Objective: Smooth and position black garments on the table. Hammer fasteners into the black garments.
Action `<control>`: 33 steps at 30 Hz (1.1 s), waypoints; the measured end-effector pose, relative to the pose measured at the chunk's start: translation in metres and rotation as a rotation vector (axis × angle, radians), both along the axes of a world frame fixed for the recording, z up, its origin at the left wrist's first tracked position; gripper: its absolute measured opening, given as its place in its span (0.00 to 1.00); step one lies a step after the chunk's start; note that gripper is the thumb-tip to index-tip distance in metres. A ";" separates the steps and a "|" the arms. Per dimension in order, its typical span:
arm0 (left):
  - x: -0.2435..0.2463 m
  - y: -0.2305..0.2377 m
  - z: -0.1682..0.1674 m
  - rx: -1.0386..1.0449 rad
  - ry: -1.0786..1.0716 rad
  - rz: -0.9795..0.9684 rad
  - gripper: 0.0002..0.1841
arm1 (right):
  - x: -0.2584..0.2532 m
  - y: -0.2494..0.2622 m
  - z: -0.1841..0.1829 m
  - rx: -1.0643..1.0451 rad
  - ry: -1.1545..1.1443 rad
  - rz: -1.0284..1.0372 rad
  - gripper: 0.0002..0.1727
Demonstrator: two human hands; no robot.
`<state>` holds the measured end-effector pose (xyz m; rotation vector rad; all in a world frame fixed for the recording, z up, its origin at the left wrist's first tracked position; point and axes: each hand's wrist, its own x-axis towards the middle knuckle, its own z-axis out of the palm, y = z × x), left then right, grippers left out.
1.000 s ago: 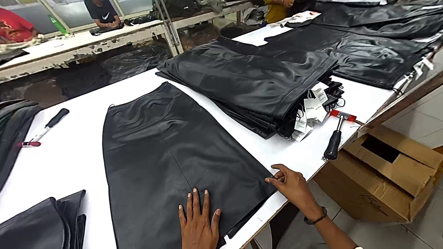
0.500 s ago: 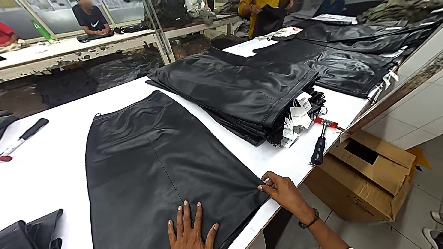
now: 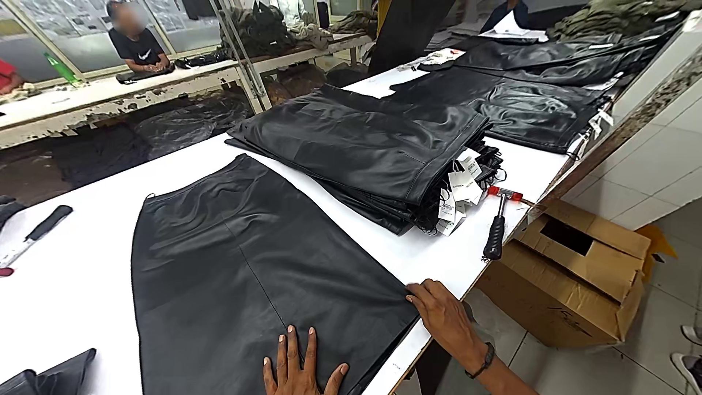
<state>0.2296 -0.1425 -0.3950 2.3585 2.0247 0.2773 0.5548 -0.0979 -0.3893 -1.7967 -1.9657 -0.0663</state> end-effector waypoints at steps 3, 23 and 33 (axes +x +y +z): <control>0.000 0.001 0.001 -0.009 0.005 -0.002 0.56 | 0.001 -0.002 -0.004 0.037 -0.032 -0.005 0.17; 0.020 0.021 0.020 0.047 -0.020 -0.099 0.46 | -0.003 -0.026 -0.032 0.033 -0.055 0.041 0.32; 0.129 0.138 0.012 -0.119 -0.045 -0.436 0.42 | -0.002 -0.027 -0.036 0.041 -0.054 0.049 0.33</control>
